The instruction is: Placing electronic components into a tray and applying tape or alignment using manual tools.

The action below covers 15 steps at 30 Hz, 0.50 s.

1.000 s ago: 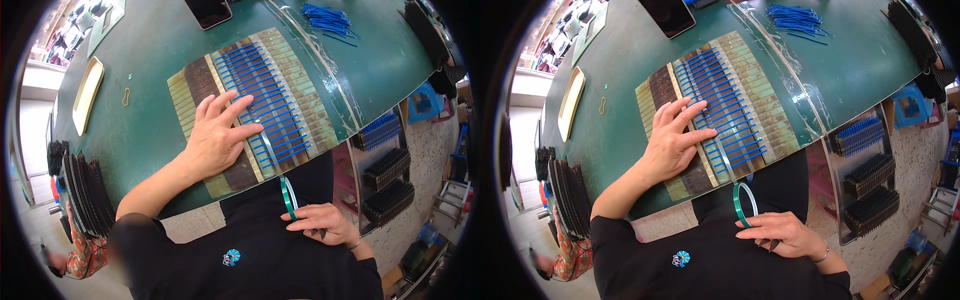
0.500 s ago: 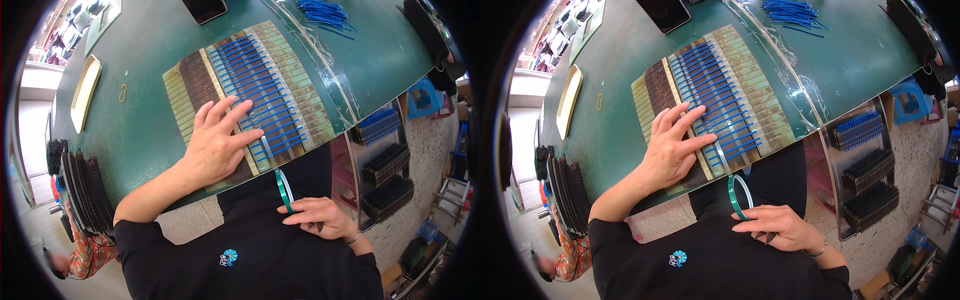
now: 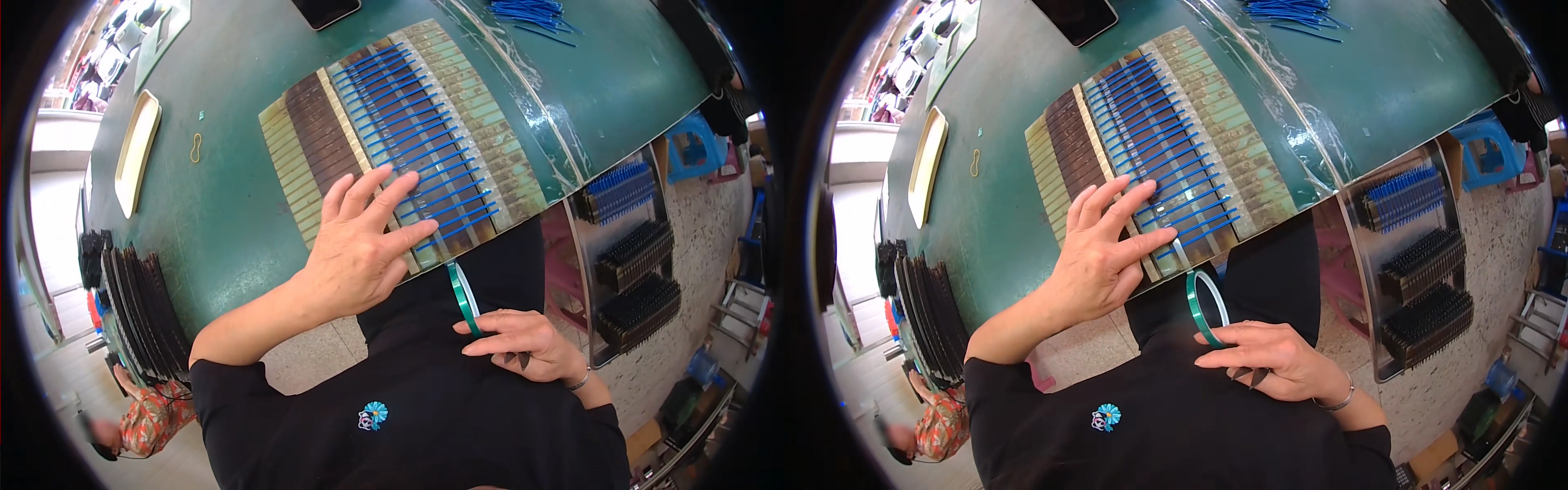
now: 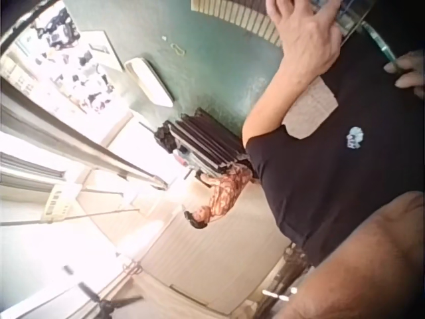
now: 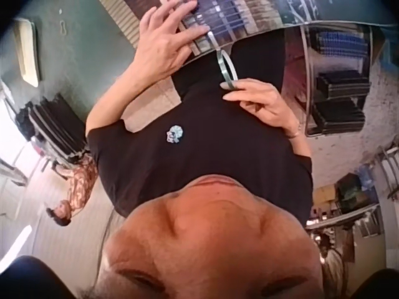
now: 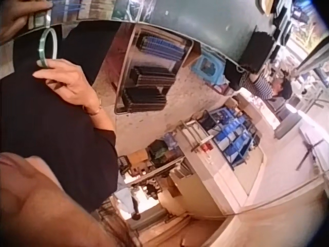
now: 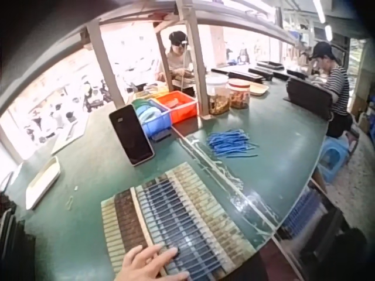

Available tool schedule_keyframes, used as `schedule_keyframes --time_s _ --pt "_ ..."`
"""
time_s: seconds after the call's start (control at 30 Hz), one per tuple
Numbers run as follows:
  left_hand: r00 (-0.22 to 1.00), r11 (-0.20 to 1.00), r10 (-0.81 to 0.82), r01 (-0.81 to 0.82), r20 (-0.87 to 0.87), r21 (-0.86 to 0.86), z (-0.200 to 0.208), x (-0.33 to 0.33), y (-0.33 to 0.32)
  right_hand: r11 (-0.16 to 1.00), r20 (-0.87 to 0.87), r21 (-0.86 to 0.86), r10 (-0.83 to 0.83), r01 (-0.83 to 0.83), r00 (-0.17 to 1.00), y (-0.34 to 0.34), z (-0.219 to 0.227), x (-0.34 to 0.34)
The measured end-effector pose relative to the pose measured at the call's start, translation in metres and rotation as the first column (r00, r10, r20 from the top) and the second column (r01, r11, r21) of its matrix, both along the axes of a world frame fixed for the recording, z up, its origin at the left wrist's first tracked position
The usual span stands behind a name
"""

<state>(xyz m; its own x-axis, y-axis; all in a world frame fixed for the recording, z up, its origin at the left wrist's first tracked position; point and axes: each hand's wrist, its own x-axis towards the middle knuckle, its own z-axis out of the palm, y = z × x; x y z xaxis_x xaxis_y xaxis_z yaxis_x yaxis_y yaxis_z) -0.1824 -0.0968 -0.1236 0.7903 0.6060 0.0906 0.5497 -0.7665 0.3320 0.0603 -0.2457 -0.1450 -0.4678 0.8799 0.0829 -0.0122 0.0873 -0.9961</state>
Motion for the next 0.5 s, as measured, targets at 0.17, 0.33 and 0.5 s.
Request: schedule_keyframes --time_s 0.17,0.33,0.5 --pt "0.999 0.998 -0.05 0.05 -0.004 -0.045 0.003 0.0 -0.009 0.999 -0.007 -0.032 0.006 -0.006 1.0 -0.001 0.003 0.001" --pt "0.998 0.996 -0.055 0.055 0.007 -0.072 0.002 0.001 -0.014 0.999 -0.017 -0.027 -0.038 0.037 0.999 -0.004 0.003 -0.003" --pt "1.0 1.0 -0.011 0.011 -0.025 0.002 -0.004 0.002 -0.028 0.974 -0.04 -0.213 0.065 -0.072 0.997 -0.006 0.02 0.011"
